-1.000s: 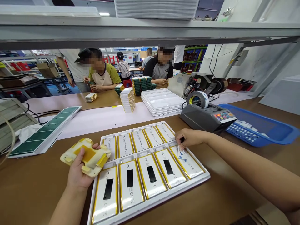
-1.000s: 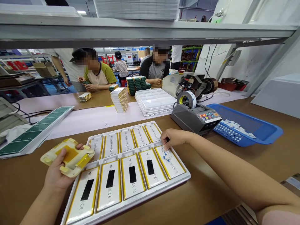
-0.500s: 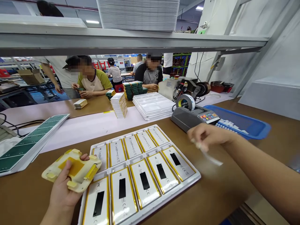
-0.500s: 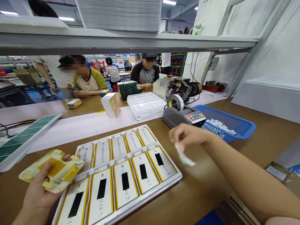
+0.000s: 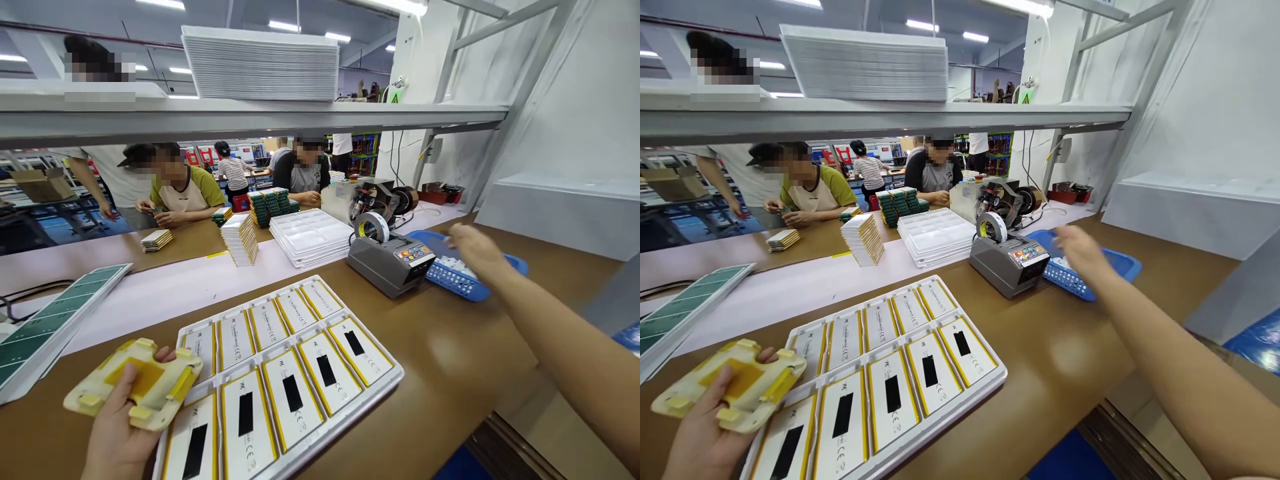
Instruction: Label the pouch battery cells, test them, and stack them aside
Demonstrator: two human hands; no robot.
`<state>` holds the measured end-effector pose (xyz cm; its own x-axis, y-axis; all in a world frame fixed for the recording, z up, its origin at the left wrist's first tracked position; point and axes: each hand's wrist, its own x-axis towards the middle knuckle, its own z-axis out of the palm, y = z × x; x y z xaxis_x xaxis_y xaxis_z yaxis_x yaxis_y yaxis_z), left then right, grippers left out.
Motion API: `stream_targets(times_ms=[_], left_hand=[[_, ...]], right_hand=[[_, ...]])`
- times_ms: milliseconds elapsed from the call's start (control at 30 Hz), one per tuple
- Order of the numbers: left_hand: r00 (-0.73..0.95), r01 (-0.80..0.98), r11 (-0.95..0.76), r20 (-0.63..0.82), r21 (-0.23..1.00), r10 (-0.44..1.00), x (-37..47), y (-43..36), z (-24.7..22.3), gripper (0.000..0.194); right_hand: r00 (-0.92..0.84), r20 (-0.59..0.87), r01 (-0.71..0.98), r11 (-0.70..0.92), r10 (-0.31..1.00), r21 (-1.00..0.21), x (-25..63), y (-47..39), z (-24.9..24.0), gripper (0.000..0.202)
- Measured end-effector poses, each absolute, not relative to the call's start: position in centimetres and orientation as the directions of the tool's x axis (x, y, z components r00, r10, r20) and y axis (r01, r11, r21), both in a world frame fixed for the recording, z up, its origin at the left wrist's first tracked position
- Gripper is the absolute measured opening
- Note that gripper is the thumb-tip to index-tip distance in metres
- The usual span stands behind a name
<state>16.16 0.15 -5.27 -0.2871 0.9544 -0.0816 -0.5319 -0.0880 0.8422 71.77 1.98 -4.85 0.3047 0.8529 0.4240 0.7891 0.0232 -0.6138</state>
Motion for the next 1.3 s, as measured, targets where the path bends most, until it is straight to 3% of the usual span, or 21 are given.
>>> stream_targets(times_ms=[33,100,167,333,533,633,700,800,867,967,1033,1167,1300], left_hand=[[-0.289,-0.515,-0.092,-0.072,0.852,0.955,16.6,-0.1,-5.0,0.027],[-0.284,-0.472,-0.098,-0.046,0.876,0.958,17.4,-0.5,-4.5,0.026],[-0.252,-0.449,-0.089,-0.031,0.889,0.967,18.1,-0.9,-4.1,0.026],[-0.197,-0.493,0.02,-0.133,0.87,0.971,18.6,-0.9,-4.7,0.036],[-0.149,-0.6,0.083,-0.213,0.796,0.966,18.5,-0.5,-5.3,0.032],[-0.118,-0.62,0.086,-0.201,0.78,0.972,18.4,-0.9,-5.3,0.031],[-0.101,-0.634,0.096,-0.205,0.767,0.973,18.4,-1.1,-5.3,0.029],[-0.094,-0.667,0.1,-0.217,0.738,0.971,18.3,-1.5,-5.3,0.027],[-0.088,-0.694,0.097,-0.218,0.714,0.972,18.2,-1.8,-5.4,0.026],[-0.047,-0.738,0.09,-0.185,0.669,0.982,18.1,-2.3,-5.5,0.022],[0.002,-0.765,0.097,-0.148,0.636,0.989,18.2,-2.6,-5.6,0.021],[0.124,-0.801,0.138,-0.065,0.582,0.99,18.3,-3.2,-5.6,0.036],[0.183,-0.803,0.165,-0.027,0.572,0.983,18.2,-3.3,-5.8,0.052]], right_hand=[[0.222,0.402,0.813,0.059,0.888,-0.579,69.2,1.5,-4.8,0.042],[-0.152,0.195,0.855,0.228,0.969,-0.465,64.4,0.3,-4.8,0.03],[-0.307,0.109,0.894,0.326,0.946,-0.307,60.8,-0.7,-5.2,0.02],[-0.342,0.099,0.94,0.338,0.934,0.053,57.0,-1.8,-6.0,0.014],[-0.304,0.022,0.921,0.288,0.952,0.262,54.1,-2.4,-6.4,0.022],[-0.211,-0.026,0.964,0.213,0.977,0.161,54.0,-1.9,-6.9,0.021],[-0.154,-0.098,0.987,0.149,0.983,-0.057,54.5,-1.3,-7.4,0.026],[-0.233,-0.227,0.88,0.105,0.946,-0.463,55.0,-0.6,-8.5,0.033],[-0.256,-0.28,0.794,0.036,0.925,-0.607,55.1,-0.4,-8.9,0.03],[-0.186,-0.322,0.724,-0.092,0.928,-0.684,54.7,-0.4,-7.8,0.035],[-0.204,-0.282,0.645,-0.088,0.938,-0.759,53.8,-0.1,-5.7,0.04],[-0.324,-0.078,0.445,0.079,0.943,-0.892,48.3,1.7,-2.1,0.04],[-0.476,-0.006,0.48,0.254,0.879,-0.84,38.6,3.2,-1.4,0.027]])
